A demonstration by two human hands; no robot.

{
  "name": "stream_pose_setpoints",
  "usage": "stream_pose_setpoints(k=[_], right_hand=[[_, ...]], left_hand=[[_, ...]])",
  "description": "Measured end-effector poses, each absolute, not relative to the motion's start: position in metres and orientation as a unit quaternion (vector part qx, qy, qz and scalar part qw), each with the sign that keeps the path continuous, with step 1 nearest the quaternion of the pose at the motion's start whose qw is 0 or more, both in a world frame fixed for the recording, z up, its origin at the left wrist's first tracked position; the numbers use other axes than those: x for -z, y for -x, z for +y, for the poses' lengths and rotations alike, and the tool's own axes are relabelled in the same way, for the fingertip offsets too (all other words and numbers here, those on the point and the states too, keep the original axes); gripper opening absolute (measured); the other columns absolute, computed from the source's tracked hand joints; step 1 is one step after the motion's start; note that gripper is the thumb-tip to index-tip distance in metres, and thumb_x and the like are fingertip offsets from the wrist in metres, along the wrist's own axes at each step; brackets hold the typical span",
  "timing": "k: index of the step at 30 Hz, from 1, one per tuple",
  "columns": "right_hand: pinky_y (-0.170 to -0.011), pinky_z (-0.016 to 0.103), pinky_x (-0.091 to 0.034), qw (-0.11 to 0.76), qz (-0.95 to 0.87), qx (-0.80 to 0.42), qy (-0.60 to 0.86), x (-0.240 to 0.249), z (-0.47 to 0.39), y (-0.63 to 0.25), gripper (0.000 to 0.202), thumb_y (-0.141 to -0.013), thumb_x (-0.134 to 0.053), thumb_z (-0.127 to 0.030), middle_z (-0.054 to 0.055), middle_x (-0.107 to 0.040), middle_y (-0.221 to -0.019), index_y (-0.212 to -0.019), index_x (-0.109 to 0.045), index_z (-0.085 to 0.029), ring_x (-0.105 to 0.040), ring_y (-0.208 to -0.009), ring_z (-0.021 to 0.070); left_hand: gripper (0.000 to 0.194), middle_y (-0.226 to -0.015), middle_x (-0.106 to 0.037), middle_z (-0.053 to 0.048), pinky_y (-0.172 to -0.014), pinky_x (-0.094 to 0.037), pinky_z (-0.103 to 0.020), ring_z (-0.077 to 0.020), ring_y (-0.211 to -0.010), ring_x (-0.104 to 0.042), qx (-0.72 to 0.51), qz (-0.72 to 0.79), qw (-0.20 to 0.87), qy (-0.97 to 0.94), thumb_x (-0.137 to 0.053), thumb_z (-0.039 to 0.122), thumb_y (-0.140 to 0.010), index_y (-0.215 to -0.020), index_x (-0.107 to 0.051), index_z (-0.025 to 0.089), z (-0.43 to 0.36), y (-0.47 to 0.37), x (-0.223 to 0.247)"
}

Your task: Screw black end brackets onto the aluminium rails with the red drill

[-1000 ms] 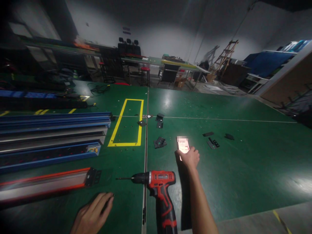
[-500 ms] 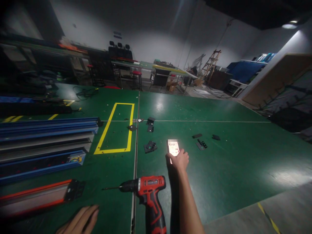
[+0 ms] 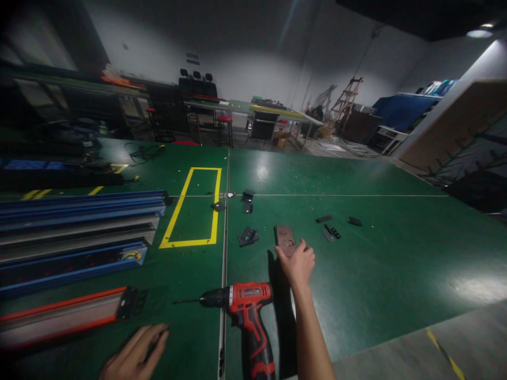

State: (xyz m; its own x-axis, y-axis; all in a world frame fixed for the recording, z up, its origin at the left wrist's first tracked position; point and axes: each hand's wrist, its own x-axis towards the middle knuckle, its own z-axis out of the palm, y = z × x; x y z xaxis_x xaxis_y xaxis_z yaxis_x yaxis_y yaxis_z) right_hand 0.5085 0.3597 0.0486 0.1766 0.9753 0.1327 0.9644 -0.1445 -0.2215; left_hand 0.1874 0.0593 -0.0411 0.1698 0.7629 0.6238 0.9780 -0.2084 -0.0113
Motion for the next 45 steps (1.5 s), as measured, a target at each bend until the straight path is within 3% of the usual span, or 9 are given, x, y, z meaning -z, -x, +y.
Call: stream_pose_setpoints(k=[2, 4, 6, 8, 15, 22, 34, 41, 45], right_hand=[[-0.096, 0.05, -0.046, 0.176, -0.652, -0.021, 0.737, -0.053, 0.332, -0.513, 0.081, -0.09, -0.058, -0.065, 0.033, -0.064, -0.128, -0.14, -0.055, -0.001, -0.062, -0.12, 0.0458], [-0.09, 0.047, -0.049, 0.201, -0.676, -0.086, 0.704, -0.051, 0.296, -0.519, 0.065, -0.094, -0.048, -0.068, 0.025, -0.072, -0.112, -0.118, -0.066, -0.01, -0.068, -0.107, 0.0398], [-0.076, 0.041, -0.049, 0.175, -0.682, -0.179, 0.687, -0.044, 0.259, -0.524, 0.058, -0.094, -0.046, -0.074, 0.017, -0.075, -0.099, -0.102, -0.067, -0.02, -0.071, -0.09, 0.0331], [-0.065, 0.039, -0.047, 0.103, -0.683, -0.255, 0.676, -0.036, 0.228, -0.527, 0.059, -0.085, -0.057, -0.08, 0.013, -0.076, -0.089, -0.095, -0.065, -0.023, -0.071, -0.079, 0.0313], [-0.068, 0.037, -0.048, 0.071, -0.73, -0.294, 0.613, -0.029, 0.203, -0.518, 0.051, -0.08, -0.066, -0.068, 0.011, -0.077, -0.098, -0.104, -0.062, -0.024, -0.074, -0.087, 0.0309], [-0.067, 0.038, -0.047, 0.071, -0.746, -0.286, 0.598, -0.021, 0.201, -0.505, 0.04, -0.086, -0.051, -0.062, 0.012, -0.075, -0.093, -0.101, -0.056, -0.025, -0.072, -0.082, 0.03], [-0.069, 0.039, -0.046, 0.05, -0.761, -0.255, 0.595, -0.014, 0.203, -0.5, 0.032, -0.08, -0.051, -0.056, 0.013, -0.071, -0.092, -0.091, -0.05, -0.026, -0.069, -0.079, 0.0295], [-0.067, 0.038, -0.044, 0.07, -0.753, -0.286, 0.588, -0.021, 0.206, -0.501, 0.029, -0.075, -0.055, -0.052, 0.01, -0.071, -0.087, -0.087, -0.053, -0.026, -0.066, -0.075, 0.0268], [-0.065, 0.037, -0.046, 0.074, -0.731, -0.354, 0.578, -0.029, 0.204, -0.506, 0.031, -0.072, -0.06, -0.053, 0.007, -0.071, -0.08, -0.084, -0.059, -0.024, -0.066, -0.072, 0.0262]], left_hand=[[0.034, -0.095, -0.08, -0.002, -0.071, -0.06, -0.016, -0.0121, -0.081, -0.077, 0.297, -0.641, 0.137, 0.695, -0.041, 0.021, -0.108, -0.105, -0.075, 0.024, 0.066, -0.193, 0.036], [0.031, -0.094, -0.078, -0.002, -0.071, -0.06, -0.017, -0.0122, -0.077, -0.077, 0.326, -0.681, 0.074, 0.651, -0.044, 0.035, -0.111, -0.107, -0.072, 0.024, 0.073, -0.2, 0.032], [0.032, -0.094, -0.077, -0.001, -0.069, -0.06, -0.017, -0.0123, -0.075, -0.077, 0.339, -0.697, 0.037, 0.631, -0.043, 0.038, -0.111, -0.108, -0.072, 0.024, 0.08, -0.206, 0.027], [0.033, -0.095, -0.077, -0.002, -0.069, -0.06, -0.018, -0.0127, -0.077, -0.077, 0.342, -0.703, 0.014, 0.624, -0.042, 0.037, -0.112, -0.109, -0.072, 0.024, 0.088, -0.21, 0.023], [0.034, -0.094, -0.075, -0.003, -0.064, -0.057, -0.021, -0.0138, -0.074, -0.074, 0.352, -0.722, 0.028, 0.595, -0.042, 0.035, -0.112, -0.107, -0.072, 0.02, 0.103, -0.219, 0.024], [0.031, -0.094, -0.075, -0.005, -0.072, -0.059, -0.025, -0.0165, -0.08, -0.075, 0.388, -0.746, 0.021, 0.541, -0.045, 0.037, -0.11, -0.108, -0.072, 0.021, 0.101, -0.21, 0.029], [0.033, -0.099, -0.076, -0.006, -0.077, -0.063, -0.026, -0.0168, -0.086, -0.077, 0.393, -0.732, 0.005, 0.556, -0.043, 0.034, -0.111, -0.112, -0.073, 0.021, 0.106, -0.208, 0.025], [0.031, -0.102, -0.075, -0.006, -0.079, -0.062, -0.026, -0.0165, -0.087, -0.076, 0.383, -0.734, -0.02, 0.561, -0.042, 0.028, -0.111, -0.114, -0.072, 0.02, 0.107, -0.207, 0.024], [0.031, -0.1, -0.075, -0.005, -0.072, -0.059, -0.022, -0.0153, -0.082, -0.076, 0.349, -0.736, -0.027, 0.579, -0.041, 0.022, -0.11, -0.113, -0.072, 0.021, 0.097, -0.207, 0.02]])
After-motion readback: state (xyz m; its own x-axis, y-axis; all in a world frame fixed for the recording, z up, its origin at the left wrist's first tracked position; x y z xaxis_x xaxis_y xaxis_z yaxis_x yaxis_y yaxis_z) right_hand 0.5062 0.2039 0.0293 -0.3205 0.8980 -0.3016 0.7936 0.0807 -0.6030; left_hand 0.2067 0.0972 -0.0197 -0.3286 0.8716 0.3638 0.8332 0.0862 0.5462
